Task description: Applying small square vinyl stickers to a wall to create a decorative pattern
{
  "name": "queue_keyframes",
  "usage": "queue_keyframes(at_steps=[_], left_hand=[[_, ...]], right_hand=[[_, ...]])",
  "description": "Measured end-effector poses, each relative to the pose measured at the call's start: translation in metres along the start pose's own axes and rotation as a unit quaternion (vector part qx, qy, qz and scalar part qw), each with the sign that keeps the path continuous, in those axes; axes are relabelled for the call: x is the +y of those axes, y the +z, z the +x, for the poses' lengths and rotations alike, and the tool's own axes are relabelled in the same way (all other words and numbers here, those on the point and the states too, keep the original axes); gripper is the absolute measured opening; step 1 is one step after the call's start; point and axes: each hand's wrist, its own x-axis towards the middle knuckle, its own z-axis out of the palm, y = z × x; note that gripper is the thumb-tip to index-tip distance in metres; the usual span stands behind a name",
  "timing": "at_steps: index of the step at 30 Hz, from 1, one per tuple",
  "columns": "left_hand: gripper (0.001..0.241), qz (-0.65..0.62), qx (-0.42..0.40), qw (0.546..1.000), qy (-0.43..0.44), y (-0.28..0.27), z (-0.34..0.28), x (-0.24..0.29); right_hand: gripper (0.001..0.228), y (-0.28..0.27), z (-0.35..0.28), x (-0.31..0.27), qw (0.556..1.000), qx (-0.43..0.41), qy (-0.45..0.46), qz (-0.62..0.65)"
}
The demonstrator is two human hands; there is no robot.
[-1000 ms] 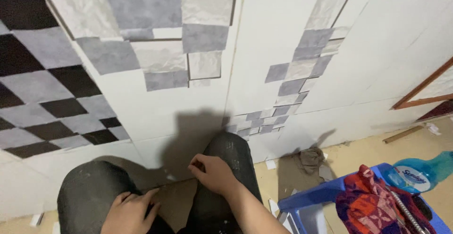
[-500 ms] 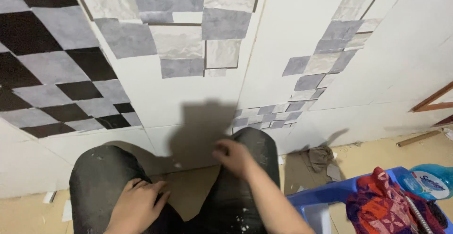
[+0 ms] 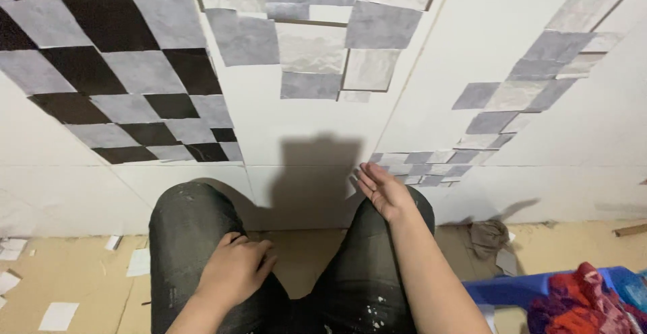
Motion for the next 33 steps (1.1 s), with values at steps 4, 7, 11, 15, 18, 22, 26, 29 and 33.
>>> queue_keyframes(at_steps=[4, 7, 11, 15, 18, 22, 26, 29, 33], left_hand=[[0.029, 0.044, 0.056, 0.997, 0.019, 0.02, 0.002, -0.006], [0.025, 0.074, 0.079, 0.994, 0.033, 0.017, 0.002, -0.005], [0.03, 0.02, 0.01, 1.0, 0.008, 0.004, -0.001, 0.001], [0.025, 0.047, 0.055, 0.997, 0.033, 0.01, -0.001, 0.0], [0.025, 0.078, 0.066, 0.994, 0.038, 0.02, 0.003, -0.005], [0.028, 0.023, 0.029, 0.999, 0.016, 0.01, -0.001, -0.001], [0.023, 0.027, 0.058, 0.998, 0.025, 0.014, 0.0, -0.003], [0.024, 0.055, 0.073, 0.995, 0.04, 0.022, 0.002, -0.007], [0.027, 0.026, 0.021, 0.999, 0.021, 0.01, 0.0, -0.003]], right_hand=[[0.029, -0.005, 0.026, 0.013, 0.999, 0.043, -0.007, 0.024], [0.017, -0.001, 0.032, 0.021, 0.995, 0.084, -0.003, 0.055], [0.016, 0.017, 0.008, 0.017, 0.99, 0.128, -0.03, 0.04], [0.014, 0.01, 0.023, 0.02, 0.989, 0.139, -0.02, 0.034], [0.008, -0.04, 0.101, 0.043, 0.994, 0.098, -0.005, 0.041], [0.017, -0.016, 0.078, 0.029, 0.987, 0.113, 0.013, 0.111], [0.015, -0.031, 0.116, 0.038, 0.978, 0.118, 0.017, 0.169], [0.008, -0.056, 0.156, 0.05, 0.974, 0.113, 0.019, 0.195], [0.011, -0.044, 0.133, 0.044, 0.976, 0.144, 0.021, 0.159]])
